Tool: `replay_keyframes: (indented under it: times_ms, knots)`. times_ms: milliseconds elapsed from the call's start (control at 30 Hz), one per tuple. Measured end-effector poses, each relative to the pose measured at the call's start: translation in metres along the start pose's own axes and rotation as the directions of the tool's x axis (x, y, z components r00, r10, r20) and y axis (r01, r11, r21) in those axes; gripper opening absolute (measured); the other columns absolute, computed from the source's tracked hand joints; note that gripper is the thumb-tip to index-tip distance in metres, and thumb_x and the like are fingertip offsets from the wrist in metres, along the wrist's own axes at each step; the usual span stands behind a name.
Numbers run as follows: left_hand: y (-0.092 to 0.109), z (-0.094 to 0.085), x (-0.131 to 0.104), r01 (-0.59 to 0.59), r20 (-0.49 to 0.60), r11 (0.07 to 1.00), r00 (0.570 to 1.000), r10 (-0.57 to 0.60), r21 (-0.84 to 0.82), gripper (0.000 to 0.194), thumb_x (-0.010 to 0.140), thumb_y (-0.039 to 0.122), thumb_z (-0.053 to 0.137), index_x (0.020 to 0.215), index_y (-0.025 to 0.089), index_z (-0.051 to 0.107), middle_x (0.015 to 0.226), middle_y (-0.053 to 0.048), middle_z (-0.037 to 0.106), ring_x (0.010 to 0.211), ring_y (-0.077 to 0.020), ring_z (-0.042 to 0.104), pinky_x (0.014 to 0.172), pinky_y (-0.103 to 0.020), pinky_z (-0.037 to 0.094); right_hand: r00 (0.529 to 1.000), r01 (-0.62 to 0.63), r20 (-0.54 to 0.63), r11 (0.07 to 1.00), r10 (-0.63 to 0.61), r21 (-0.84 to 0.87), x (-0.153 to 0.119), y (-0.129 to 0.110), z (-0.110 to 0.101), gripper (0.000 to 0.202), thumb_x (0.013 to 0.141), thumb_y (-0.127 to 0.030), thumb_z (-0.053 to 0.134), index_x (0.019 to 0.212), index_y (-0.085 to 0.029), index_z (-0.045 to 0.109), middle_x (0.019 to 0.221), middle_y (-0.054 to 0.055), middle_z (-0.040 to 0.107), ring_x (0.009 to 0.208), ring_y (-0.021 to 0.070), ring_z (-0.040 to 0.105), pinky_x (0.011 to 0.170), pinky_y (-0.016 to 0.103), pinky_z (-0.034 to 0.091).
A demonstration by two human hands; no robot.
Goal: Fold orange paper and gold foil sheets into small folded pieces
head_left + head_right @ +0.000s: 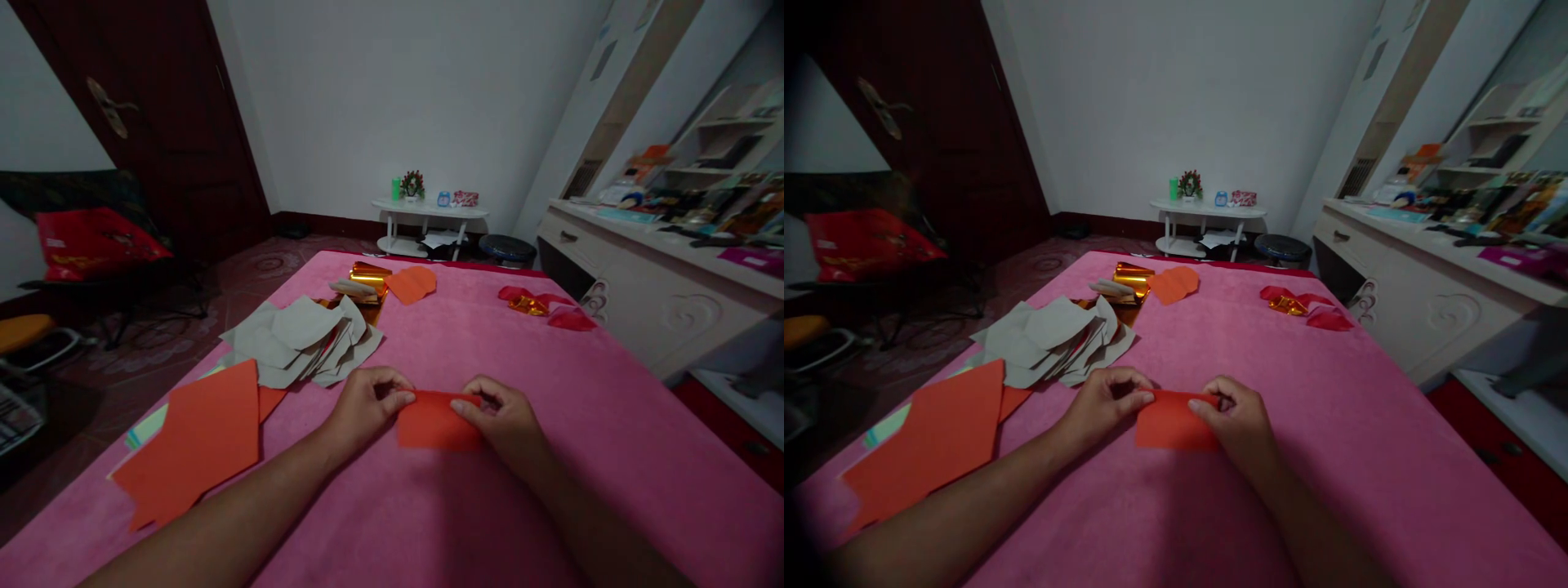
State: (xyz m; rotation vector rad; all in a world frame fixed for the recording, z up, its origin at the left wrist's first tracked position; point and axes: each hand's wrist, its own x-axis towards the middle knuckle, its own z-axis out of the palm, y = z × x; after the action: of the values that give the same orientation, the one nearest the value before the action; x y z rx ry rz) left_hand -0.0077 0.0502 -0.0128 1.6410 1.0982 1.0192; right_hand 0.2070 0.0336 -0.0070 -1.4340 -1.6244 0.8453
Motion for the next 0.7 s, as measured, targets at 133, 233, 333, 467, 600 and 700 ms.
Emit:
replay_keyframes:
  times_ms: [133, 233, 333, 467, 600, 700]
  knots:
    - [0.002, 0.0, 0.001, -0.057, -0.12, 0.985, 0.992, 0.038, -0.164, 0.011, 0.076, 0.023, 0.064, 0.078, 0.013, 0.068, 0.072, -0.004, 0.067, 0.067, -0.0139, 0.059, 0.063, -0.023, 0.045, 0.998, 0.023, -0.053, 0.995, -0.018, 0.099, -0.005, -0.006, 0.004, 0.017, 0.076, -0.033, 0.059, 0.077, -0.017, 0.064, 0.062, -0.002, 0.058, 0.055, 0.0123, 0.053, 0.049, 0.021, 0.04]
    - [0.003, -0.001, 0.001, -0.108, -0.171, 0.979, 0.982, 0.078, -0.172, 0.008, 0.076, 0.021, 0.064, 0.079, 0.014, 0.068, 0.075, -0.003, 0.067, 0.07, -0.014, 0.06, 0.066, -0.023, 0.046, 0.989, 0.092, -0.12, 0.996, -0.091, 0.0, -0.008, -0.007, 0.004, 0.023, 0.076, -0.029, 0.06, 0.094, -0.018, 0.07, 0.066, -0.001, 0.064, 0.055, 0.0129, 0.056, 0.051, 0.022, 0.044]
    - [0.003, -0.001, 0.001, -0.12, -0.174, 0.979, 0.981, 0.091, -0.166, 0.007, 0.075, 0.02, 0.066, 0.077, 0.014, 0.067, 0.075, -0.003, 0.067, 0.07, -0.0136, 0.059, 0.065, -0.022, 0.046, 0.966, 0.174, -0.181, 0.982, -0.185, -0.078, -0.01, -0.005, 0.003, 0.022, 0.076, -0.026, 0.06, 0.092, -0.019, 0.073, 0.074, 0.003, 0.07, 0.06, 0.015, 0.061, 0.057, 0.025, 0.049]
    - [0.003, -0.001, 0.001, -0.088, -0.138, 0.977, 0.988, 0.062, -0.192, 0.01, 0.071, 0.021, 0.07, 0.074, 0.014, 0.065, 0.068, -0.002, 0.064, 0.061, -0.0117, 0.056, 0.057, -0.021, 0.043, 0.952, 0.202, -0.212, 0.974, -0.219, -0.101, -0.011, -0.005, 0.002, 0.018, 0.075, -0.025, 0.061, 0.088, -0.02, 0.073, 0.077, 0.003, 0.072, 0.062, 0.016, 0.063, 0.061, 0.026, 0.052]
    - [0.005, 0.002, 0.0, -0.079, -0.13, 0.982, 0.99, 0.057, -0.169, 0.008, 0.07, 0.019, 0.069, 0.068, 0.013, 0.064, 0.065, -0.002, 0.064, 0.061, -0.0123, 0.056, 0.059, -0.022, 0.044, 0.969, 0.182, -0.16, 0.982, -0.188, -0.048, -0.01, -0.01, 0.005, 0.011, 0.076, -0.023, 0.061, 0.081, -0.02, 0.071, 0.076, 0.002, 0.071, 0.069, 0.0168, 0.065, 0.064, 0.025, 0.051]
    - [0.009, 0.005, -0.001, -0.075, -0.108, 0.982, 0.992, 0.057, -0.176, 0.009, 0.07, 0.019, 0.07, 0.068, 0.012, 0.065, 0.065, -0.002, 0.064, 0.061, -0.012, 0.056, 0.06, -0.022, 0.043, 0.969, 0.224, -0.099, 0.974, -0.225, -0.024, -0.011, -0.016, 0.007, 0.011, 0.079, -0.021, 0.059, 0.074, -0.02, 0.07, 0.075, 0.002, 0.07, 0.072, 0.0166, 0.065, 0.067, 0.025, 0.05]
